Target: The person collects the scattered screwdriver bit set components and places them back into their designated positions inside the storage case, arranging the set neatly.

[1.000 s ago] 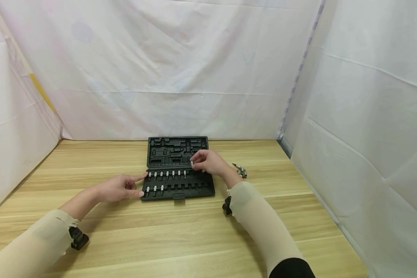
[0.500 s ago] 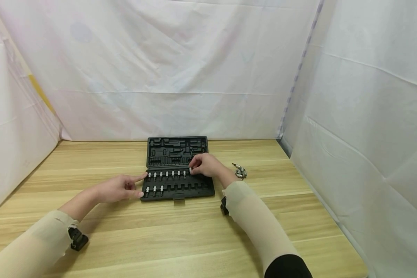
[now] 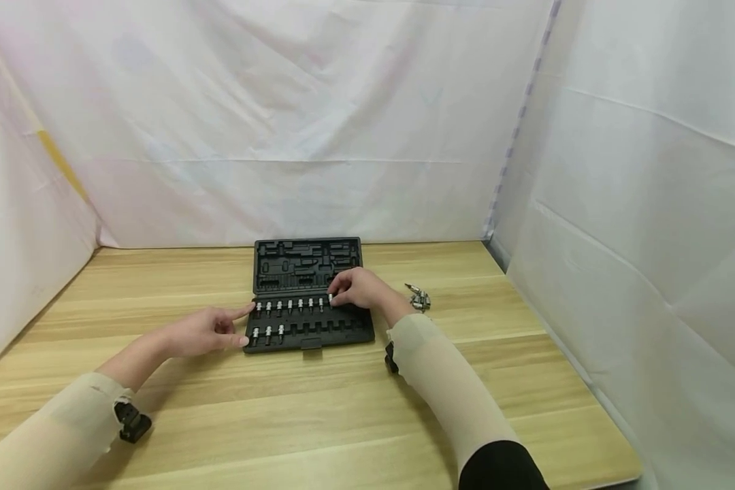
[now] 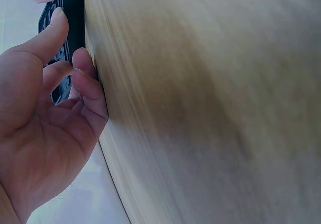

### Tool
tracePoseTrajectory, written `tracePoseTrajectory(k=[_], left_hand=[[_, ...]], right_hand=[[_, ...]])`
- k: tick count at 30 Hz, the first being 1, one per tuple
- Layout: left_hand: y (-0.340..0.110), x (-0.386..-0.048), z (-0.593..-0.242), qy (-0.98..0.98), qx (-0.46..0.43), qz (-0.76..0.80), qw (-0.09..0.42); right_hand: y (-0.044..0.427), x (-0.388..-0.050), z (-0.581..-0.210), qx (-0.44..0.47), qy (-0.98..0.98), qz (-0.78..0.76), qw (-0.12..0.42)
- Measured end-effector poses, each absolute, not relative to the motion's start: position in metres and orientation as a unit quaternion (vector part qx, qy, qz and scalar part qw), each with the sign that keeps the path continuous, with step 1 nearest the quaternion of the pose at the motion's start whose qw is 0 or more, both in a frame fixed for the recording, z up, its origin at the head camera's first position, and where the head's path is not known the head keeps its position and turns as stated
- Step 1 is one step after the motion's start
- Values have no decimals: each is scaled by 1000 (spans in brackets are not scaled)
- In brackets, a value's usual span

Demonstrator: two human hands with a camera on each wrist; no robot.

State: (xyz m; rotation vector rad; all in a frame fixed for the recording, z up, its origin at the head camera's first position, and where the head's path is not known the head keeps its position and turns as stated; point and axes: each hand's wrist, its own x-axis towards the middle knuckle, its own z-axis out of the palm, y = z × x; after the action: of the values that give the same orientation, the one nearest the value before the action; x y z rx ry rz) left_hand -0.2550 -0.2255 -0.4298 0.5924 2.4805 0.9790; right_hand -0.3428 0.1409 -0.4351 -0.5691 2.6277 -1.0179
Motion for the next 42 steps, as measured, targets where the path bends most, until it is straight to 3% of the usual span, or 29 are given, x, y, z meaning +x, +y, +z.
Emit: tracePoseTrajectory(k=[42], left_hand=[[-226, -254, -428, 887, 218, 354, 198]], right_hand=[[142, -340, -433, -209, 907, -338, 137]])
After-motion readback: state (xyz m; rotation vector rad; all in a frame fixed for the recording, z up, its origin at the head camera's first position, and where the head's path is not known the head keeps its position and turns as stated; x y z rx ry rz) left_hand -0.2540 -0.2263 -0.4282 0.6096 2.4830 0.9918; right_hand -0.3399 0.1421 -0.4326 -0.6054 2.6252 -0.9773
